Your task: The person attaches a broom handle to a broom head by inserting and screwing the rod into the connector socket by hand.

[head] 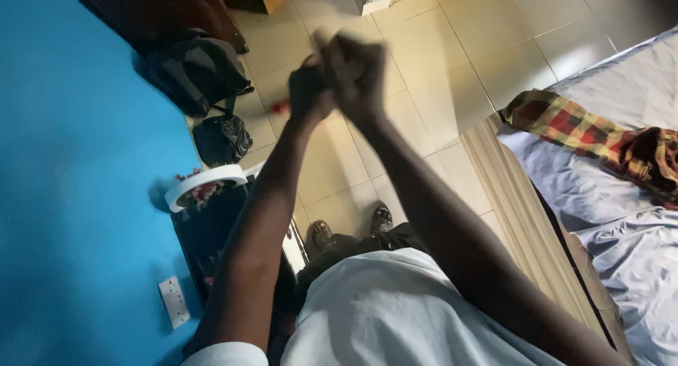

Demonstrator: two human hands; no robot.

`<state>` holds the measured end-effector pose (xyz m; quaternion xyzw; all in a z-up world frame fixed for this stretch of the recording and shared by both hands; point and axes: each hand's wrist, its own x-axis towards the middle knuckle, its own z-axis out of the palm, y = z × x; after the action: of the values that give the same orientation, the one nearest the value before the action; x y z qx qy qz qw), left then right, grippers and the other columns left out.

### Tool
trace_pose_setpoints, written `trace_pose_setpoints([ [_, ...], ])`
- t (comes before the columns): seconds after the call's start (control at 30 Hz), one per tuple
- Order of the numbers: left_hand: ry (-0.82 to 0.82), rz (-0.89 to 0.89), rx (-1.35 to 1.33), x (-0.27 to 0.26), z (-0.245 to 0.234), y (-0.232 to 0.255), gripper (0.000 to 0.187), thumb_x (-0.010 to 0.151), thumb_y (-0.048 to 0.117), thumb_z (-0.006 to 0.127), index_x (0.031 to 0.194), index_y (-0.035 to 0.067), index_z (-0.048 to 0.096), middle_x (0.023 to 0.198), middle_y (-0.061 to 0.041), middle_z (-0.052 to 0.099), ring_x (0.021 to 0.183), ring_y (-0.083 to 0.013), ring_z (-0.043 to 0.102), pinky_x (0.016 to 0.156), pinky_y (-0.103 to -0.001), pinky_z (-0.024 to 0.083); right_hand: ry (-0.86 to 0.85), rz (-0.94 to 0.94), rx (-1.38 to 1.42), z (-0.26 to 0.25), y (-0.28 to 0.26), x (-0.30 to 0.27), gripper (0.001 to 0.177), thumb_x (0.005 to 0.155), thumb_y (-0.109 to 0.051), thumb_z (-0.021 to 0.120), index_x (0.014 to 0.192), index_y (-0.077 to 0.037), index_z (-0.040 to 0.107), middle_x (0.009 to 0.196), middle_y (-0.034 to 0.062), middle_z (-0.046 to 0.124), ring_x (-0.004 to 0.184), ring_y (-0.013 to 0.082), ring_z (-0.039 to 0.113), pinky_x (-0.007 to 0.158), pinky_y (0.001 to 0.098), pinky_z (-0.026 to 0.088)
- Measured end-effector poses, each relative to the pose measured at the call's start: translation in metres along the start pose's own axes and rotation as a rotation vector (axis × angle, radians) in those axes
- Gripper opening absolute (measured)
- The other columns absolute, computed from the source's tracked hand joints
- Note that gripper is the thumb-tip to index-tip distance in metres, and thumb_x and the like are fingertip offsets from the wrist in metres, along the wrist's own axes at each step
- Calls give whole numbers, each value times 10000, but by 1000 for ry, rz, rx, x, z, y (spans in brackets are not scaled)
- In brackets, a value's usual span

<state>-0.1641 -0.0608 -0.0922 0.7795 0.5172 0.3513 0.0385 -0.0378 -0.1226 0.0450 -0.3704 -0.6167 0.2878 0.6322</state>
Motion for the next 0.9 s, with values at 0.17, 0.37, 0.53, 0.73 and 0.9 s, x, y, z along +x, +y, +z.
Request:
trace_pose_setpoints([
  [0.17,-230,-119,-314,-80,67,-123,298,1084,347,559,1188,85,656,1075,-149,740,1042,-351,724,902,-432,574,-345,15,-299,36,88,-67,196,860,-77,725,698,-36,624,654,186,595,525,292,586,501,376,440],
  [0.37,-82,28,-150,-100,59,-76,292,964,193,660,1207,32,646,1134,-191,705,1085,-379,655,893,-482,540,-308,10,-231,12,102,-94,195,913,-95,691,760,-7,609,683,182,575,575,291,549,535,384,450],
  [0.53,74,128,-116,-4,-10,18,245,771,244,810,924,91,696,942,-144,696,956,-363,657,832,-486,532,-199,243,-268,-8,48,23,528,1022,-271,726,590,-7,574,499,73,449,511,64,403,452,350,364],
  [0.73,-60,-27,-433,21,2,105,239,870,310,704,786,89,666,751,-144,668,783,-350,679,729,-480,528,-24,289,118,-53,-69,66,513,1048,-292,730,630,-92,510,541,-45,411,457,72,388,432,291,252],
  [0.9,-36,29,-261,28,5,117,224,786,327,687,682,131,653,633,-141,642,633,-359,657,609,-480,499,80,98,237,-68,-85,55,451,1053,-290,740,691,-83,568,565,-30,481,459,91,471,439,288,324],
])
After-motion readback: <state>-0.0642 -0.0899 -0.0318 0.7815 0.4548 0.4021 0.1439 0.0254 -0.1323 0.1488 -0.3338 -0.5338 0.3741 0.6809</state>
